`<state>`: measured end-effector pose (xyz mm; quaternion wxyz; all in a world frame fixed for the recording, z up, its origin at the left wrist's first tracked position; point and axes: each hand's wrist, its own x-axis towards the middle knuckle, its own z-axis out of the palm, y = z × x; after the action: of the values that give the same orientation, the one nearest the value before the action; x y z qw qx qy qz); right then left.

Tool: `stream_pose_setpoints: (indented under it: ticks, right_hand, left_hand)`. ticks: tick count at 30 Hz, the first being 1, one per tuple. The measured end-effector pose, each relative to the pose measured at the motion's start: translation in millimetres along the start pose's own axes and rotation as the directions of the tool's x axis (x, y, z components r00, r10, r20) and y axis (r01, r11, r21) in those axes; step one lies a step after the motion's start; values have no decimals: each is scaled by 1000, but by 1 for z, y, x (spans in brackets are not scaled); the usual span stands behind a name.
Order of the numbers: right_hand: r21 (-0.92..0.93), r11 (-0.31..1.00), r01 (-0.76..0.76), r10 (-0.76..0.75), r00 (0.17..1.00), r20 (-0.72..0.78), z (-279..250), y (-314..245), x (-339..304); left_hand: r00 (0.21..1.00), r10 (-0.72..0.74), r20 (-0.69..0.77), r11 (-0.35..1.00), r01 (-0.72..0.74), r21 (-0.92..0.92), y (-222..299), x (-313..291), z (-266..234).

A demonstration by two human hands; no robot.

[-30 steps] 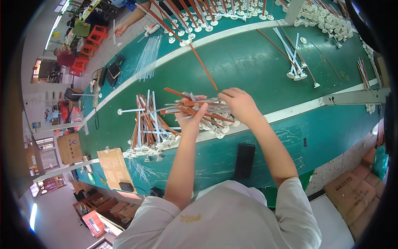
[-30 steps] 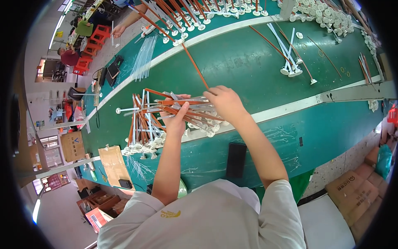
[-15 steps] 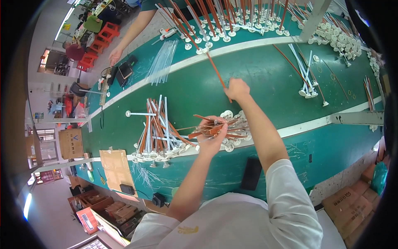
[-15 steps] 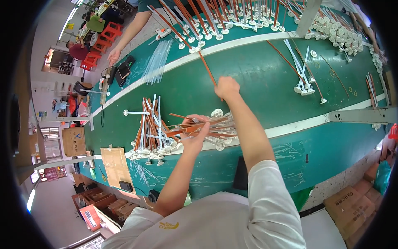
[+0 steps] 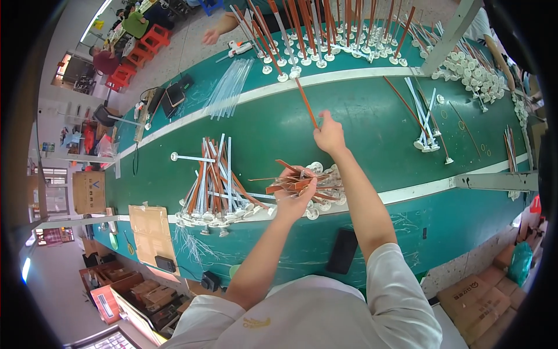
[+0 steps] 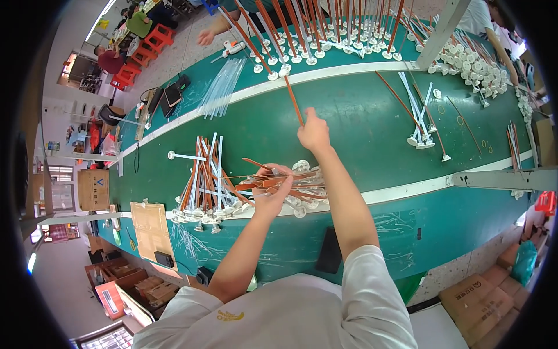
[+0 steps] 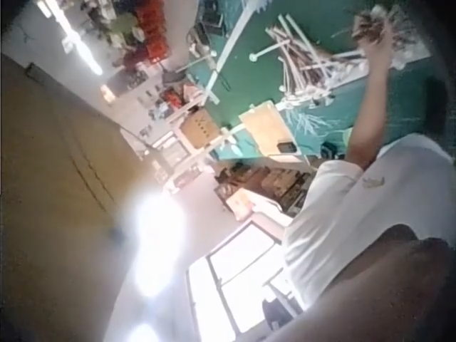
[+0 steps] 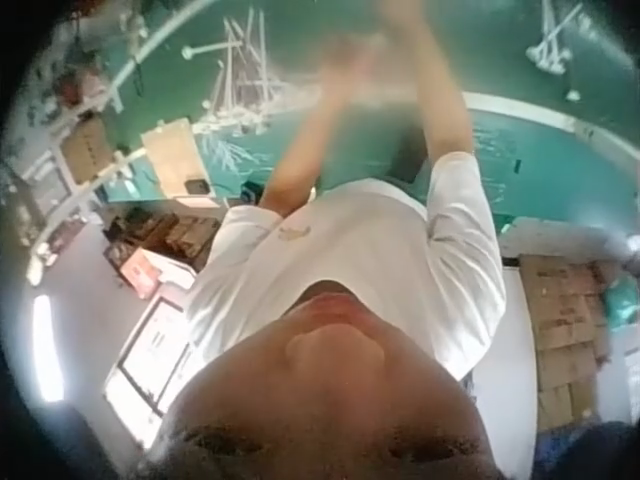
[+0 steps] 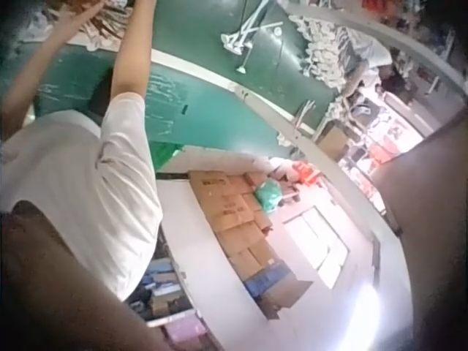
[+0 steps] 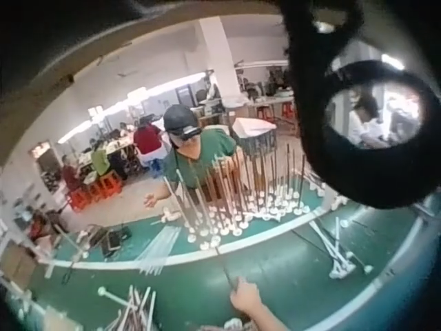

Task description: Assembling LED strips onto circular plastic bases and testing functionality on a workbench.

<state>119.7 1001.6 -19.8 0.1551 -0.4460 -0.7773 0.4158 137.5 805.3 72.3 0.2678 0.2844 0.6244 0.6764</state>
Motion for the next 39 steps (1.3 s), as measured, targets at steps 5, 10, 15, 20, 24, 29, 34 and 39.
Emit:
stream_pose_setpoints:
  ticks: [5,10,15,20,24,29,34,39]
  right_hand:
    - [444,891,-99,-116,893,434,-41,-14,-4]
    - [896,388,-218,-281,897,340,-65,-32,12]
    - [771,602,207,-375,926,44,-59,-44,69]
    - [99,842,530,-502,837,-219,-74,-87,109]
    - [-254,684,684,-729,639,-244,-61,-95,140]
    - [-210,707,675,-707,677,-203,-70,-110,157]
    - [-235,684,691,-728,670,-147,-57,-101,148]
    - [-237,703,671,-705,703,-99,-66,-98,154]
  left_hand:
    - [1000,-5,-21,999,4,-35,-2,1,-1]
    - [999,-11,-30,999,9,-52,1,-2,-2]
    - [1000,12,-14,997,-13,-81,-6,0,2]
    - [1000,-16,10,993,17,-114,-5,0,-2]
    - [999,11,30,997,-9,-78,2,3,-3]
    - [999,-18,45,995,22,-100,6,8,-1]
    - [998,-50,39,989,55,-135,3,10,-4]
    - [998,-29,56,992,36,-121,7,11,0]
